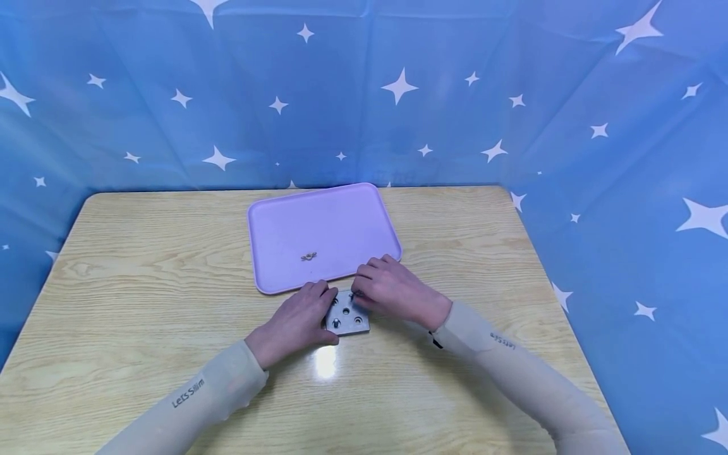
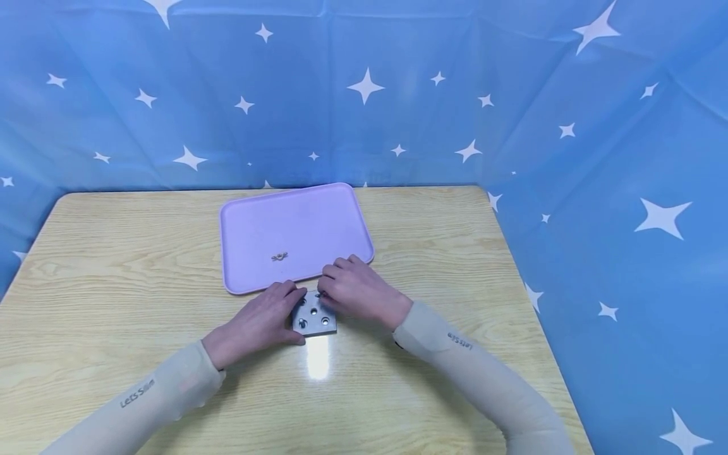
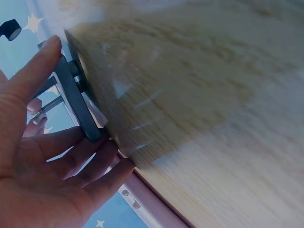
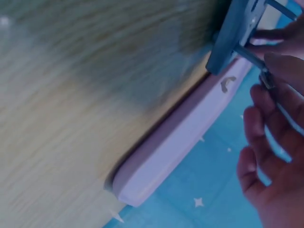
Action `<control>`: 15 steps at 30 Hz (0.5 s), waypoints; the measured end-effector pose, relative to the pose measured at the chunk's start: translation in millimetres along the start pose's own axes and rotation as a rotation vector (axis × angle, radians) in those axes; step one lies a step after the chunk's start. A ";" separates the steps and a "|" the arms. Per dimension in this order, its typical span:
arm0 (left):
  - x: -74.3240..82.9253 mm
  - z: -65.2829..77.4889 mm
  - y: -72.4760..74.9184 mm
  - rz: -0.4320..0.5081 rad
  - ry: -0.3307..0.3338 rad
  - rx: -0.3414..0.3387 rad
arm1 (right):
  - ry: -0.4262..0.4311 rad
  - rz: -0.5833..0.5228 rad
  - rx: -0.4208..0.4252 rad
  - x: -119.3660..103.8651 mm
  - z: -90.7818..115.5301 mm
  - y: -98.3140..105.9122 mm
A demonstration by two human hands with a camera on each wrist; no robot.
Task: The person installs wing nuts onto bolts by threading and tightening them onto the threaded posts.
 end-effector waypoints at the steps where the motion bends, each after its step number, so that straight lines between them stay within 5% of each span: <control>1: 0.2 0.1 0.1 0.000 0.001 -0.001 | -0.019 0.001 0.013 0.2 -0.1 -1.0; 8: 0.6 0.7 0.6 -0.009 0.003 0.002 | -0.144 0.019 0.083 -2.9 -0.9 -6.5; 15: 0.2 0.1 0.5 -0.012 -0.003 0.007 | -0.198 -0.001 0.010 0.5 2.2 -5.5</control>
Point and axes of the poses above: each hand's wrist, its own z-axis away from the middle knuckle, its own y-axis out of the back of the hand, x = y × z, the point moved 6 cm from there along -z, towards the middle knuckle, and after that the axes turned 5 degrees about y, right-handed, at the moved point
